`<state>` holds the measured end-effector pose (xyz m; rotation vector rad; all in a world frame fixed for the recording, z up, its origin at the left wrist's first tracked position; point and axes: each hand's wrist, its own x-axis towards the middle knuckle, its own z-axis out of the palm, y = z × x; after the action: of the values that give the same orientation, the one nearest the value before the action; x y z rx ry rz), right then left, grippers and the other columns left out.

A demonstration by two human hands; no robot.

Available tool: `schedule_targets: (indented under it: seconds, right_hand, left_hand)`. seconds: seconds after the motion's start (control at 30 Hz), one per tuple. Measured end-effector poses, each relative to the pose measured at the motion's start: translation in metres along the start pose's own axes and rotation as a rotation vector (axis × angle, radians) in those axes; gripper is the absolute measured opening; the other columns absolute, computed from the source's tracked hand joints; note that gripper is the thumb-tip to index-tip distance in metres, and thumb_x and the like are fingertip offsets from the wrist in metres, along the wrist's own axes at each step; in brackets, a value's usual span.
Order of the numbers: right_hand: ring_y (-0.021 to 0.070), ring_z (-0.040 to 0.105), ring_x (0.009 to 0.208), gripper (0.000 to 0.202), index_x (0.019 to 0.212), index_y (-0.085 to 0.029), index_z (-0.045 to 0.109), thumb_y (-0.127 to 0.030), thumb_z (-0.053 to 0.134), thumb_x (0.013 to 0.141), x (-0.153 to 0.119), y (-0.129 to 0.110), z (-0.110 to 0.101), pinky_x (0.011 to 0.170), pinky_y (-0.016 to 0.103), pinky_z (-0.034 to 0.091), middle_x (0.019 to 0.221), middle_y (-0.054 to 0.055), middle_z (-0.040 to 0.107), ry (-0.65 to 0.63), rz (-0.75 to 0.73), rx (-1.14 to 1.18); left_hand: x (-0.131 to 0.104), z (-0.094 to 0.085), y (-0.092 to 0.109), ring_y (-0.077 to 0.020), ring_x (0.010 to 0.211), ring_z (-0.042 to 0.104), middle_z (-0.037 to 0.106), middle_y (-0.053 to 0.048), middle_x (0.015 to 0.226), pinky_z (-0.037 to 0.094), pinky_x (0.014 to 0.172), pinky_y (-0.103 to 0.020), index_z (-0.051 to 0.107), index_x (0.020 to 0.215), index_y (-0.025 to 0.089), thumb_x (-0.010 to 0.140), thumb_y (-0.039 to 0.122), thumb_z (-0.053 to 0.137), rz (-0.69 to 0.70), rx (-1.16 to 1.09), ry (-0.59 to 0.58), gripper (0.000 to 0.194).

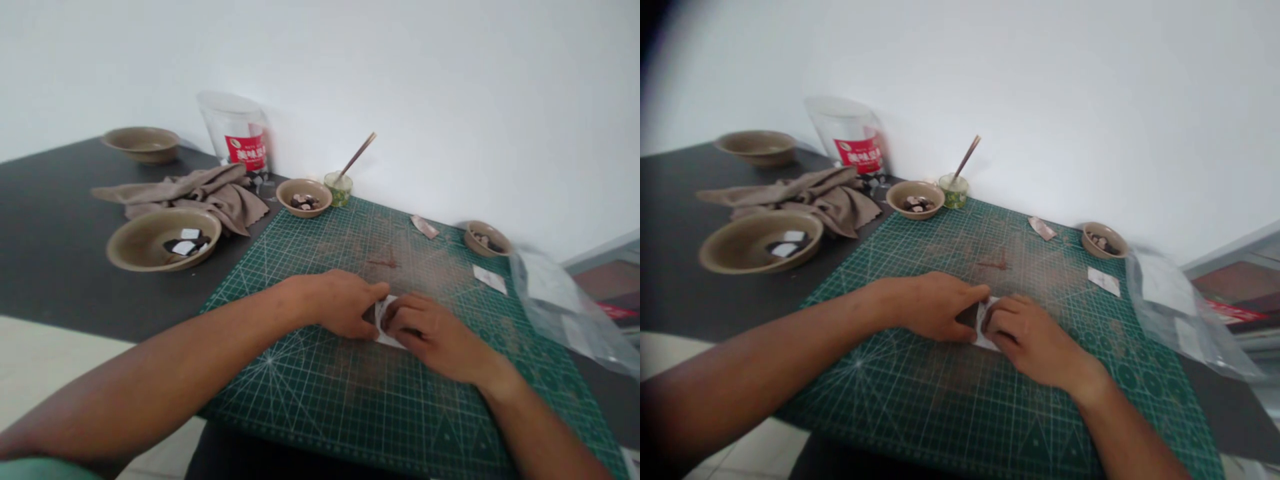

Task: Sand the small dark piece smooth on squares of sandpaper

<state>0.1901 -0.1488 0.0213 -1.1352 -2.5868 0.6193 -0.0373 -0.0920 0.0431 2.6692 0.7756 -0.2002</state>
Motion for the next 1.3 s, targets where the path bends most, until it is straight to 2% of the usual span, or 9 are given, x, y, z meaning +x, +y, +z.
schedule_targets:
  seconds: [0.13, 0.27, 0.33, 0.53, 0.73, 0.9, 1.07, 1.13, 1.3]
  right_hand:
    - [0.0209, 0.060, 0.091, 0.013, 0.089, -0.021, 0.066, -0.015, 0.057, 0.096, 0.000, 0.009, -0.006, 0.085, 0.038, 0.044, 0.093, 0.004, 0.068, 0.087, 0.089, -0.165]
    - [0.0170, 0.061, 0.090, 0.014, 0.089, -0.022, 0.065, -0.012, 0.058, 0.095, -0.005, -0.001, -0.006, 0.084, 0.033, 0.045, 0.094, 0.001, 0.070, -0.072, 0.004, 0.004]
    - [0.0161, 0.062, 0.091, 0.012, 0.090, -0.022, 0.065, -0.013, 0.058, 0.096, -0.002, -0.007, 0.000, 0.085, 0.032, 0.046, 0.095, 0.000, 0.070, -0.084, -0.036, 0.057]
    - [0.0211, 0.061, 0.093, 0.013, 0.089, -0.020, 0.066, -0.014, 0.057, 0.096, 0.002, 0.007, -0.008, 0.084, 0.037, 0.045, 0.095, 0.005, 0.069, 0.084, 0.111, -0.133]
    - [0.0162, 0.062, 0.087, 0.014, 0.088, -0.022, 0.066, -0.012, 0.058, 0.095, -0.006, -0.007, -0.005, 0.082, 0.032, 0.046, 0.090, 0.000, 0.070, -0.104, -0.018, 0.046]
    - [0.0192, 0.060, 0.089, 0.015, 0.088, -0.020, 0.067, -0.013, 0.057, 0.096, -0.003, -0.001, -0.008, 0.084, 0.037, 0.044, 0.091, 0.003, 0.069, 0.004, 0.051, -0.102]
    - [0.0169, 0.061, 0.089, 0.013, 0.088, -0.022, 0.067, -0.013, 0.059, 0.095, -0.008, -0.006, -0.007, 0.085, 0.034, 0.043, 0.091, 0.000, 0.070, -0.094, 0.013, -0.022]
    - [0.0172, 0.060, 0.090, 0.012, 0.089, -0.021, 0.066, -0.015, 0.058, 0.096, -0.004, -0.010, -0.002, 0.086, 0.035, 0.043, 0.092, 0.001, 0.069, -0.074, 0.000, -0.021]
    - [0.0194, 0.059, 0.088, 0.014, 0.087, -0.019, 0.066, -0.018, 0.056, 0.097, 0.001, -0.004, -0.007, 0.082, 0.036, 0.043, 0.090, 0.004, 0.067, 0.018, 0.132, -0.125]
  left_hand:
    - [0.000, 0.000, 0.000, -0.0301, 0.093, 0.070, 0.073, -0.011, 0.104, 0.049, 0.073, -0.035, 0.053, 0.128, 0.021, 0.085, 0.053, 0.059, -0.015, -0.011, -0.003, 0.054]
    - [0.000, 0.000, 0.000, -0.0301, 0.092, 0.070, 0.073, -0.011, 0.104, 0.049, 0.072, -0.034, 0.053, 0.129, 0.021, 0.084, 0.053, 0.060, -0.012, -0.012, -0.015, 0.056]
    - [-0.001, 0.000, 0.000, -0.0299, 0.092, 0.071, 0.074, -0.012, 0.104, 0.048, 0.071, -0.034, 0.053, 0.129, 0.020, 0.084, 0.053, 0.060, -0.002, -0.009, -0.009, 0.056]
    - [-0.001, 0.000, 0.000, -0.0300, 0.089, 0.071, 0.074, -0.011, 0.101, 0.047, 0.066, -0.033, 0.054, 0.126, 0.020, 0.085, 0.053, 0.059, 0.001, 0.002, 0.008, 0.053]
    - [0.000, 0.001, -0.001, -0.0316, 0.090, 0.071, 0.074, -0.011, 0.100, 0.046, 0.064, -0.034, 0.053, 0.126, 0.020, 0.085, 0.053, 0.060, 0.019, -0.001, 0.008, 0.054]
    - [0.000, 0.002, -0.001, -0.0308, 0.093, 0.071, 0.074, -0.012, 0.104, 0.047, 0.069, -0.034, 0.054, 0.126, 0.020, 0.086, 0.051, 0.059, 0.010, -0.003, 0.015, 0.051]
    - [0.000, 0.002, -0.002, -0.0292, 0.089, 0.071, 0.074, -0.011, 0.101, 0.047, 0.067, -0.033, 0.053, 0.127, 0.021, 0.085, 0.054, 0.059, 0.015, 0.000, 0.003, 0.054]
    - [0.000, 0.002, -0.002, -0.0294, 0.089, 0.071, 0.074, -0.010, 0.101, 0.047, 0.067, -0.033, 0.053, 0.126, 0.021, 0.085, 0.053, 0.059, 0.021, 0.005, 0.006, 0.053]
    - [0.000, 0.002, -0.001, -0.0290, 0.092, 0.071, 0.074, -0.011, 0.104, 0.047, 0.070, -0.033, 0.054, 0.126, 0.020, 0.086, 0.052, 0.058, 0.012, 0.009, 0.021, 0.051]
